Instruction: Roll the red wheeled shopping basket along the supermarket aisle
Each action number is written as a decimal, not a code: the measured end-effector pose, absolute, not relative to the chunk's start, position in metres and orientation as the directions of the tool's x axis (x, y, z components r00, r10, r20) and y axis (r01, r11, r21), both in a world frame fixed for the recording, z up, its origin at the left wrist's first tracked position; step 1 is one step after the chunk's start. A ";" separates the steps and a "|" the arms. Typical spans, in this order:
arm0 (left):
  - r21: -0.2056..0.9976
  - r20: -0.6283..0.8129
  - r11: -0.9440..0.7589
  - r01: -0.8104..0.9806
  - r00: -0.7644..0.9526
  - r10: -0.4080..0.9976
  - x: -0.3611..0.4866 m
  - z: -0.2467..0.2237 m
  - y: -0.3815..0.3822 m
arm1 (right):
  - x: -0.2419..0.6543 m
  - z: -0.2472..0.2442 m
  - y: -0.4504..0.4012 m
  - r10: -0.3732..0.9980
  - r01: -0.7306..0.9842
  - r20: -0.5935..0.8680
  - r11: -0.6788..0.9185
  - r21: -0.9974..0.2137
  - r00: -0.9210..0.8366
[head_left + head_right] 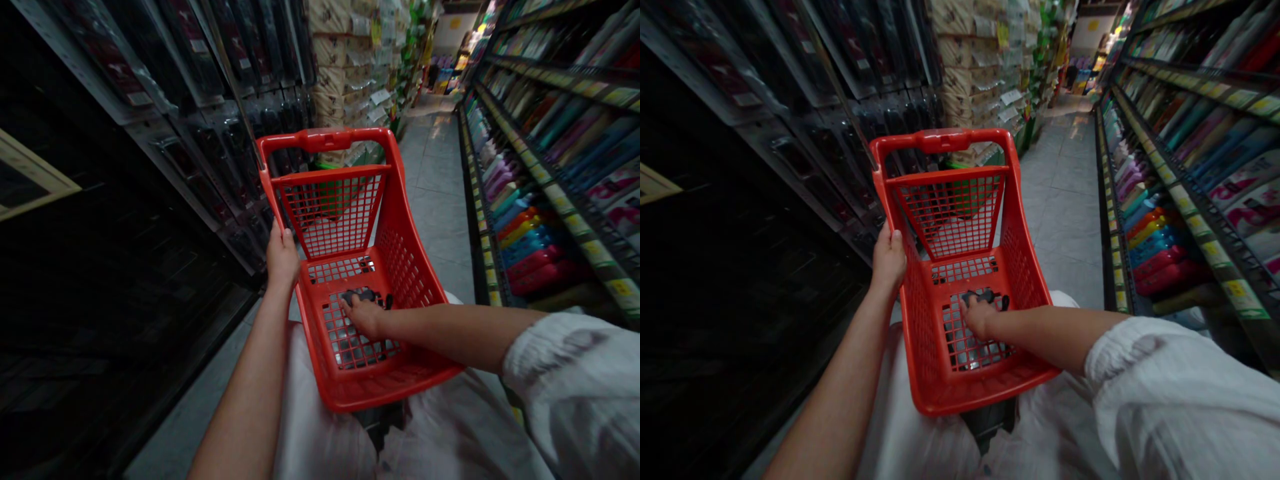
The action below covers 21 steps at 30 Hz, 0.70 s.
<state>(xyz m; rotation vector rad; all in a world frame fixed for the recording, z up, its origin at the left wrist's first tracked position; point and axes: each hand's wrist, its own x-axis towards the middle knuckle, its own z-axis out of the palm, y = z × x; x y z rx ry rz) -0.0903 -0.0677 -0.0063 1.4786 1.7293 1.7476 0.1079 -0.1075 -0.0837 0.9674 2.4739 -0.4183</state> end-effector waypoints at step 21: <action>0.882 0.431 -0.247 0.401 -0.476 0.767 -0.091 -0.012 -0.063 | 0.110 -0.084 -0.122 0.176 0.343 -0.441 0.877 -0.335 -0.880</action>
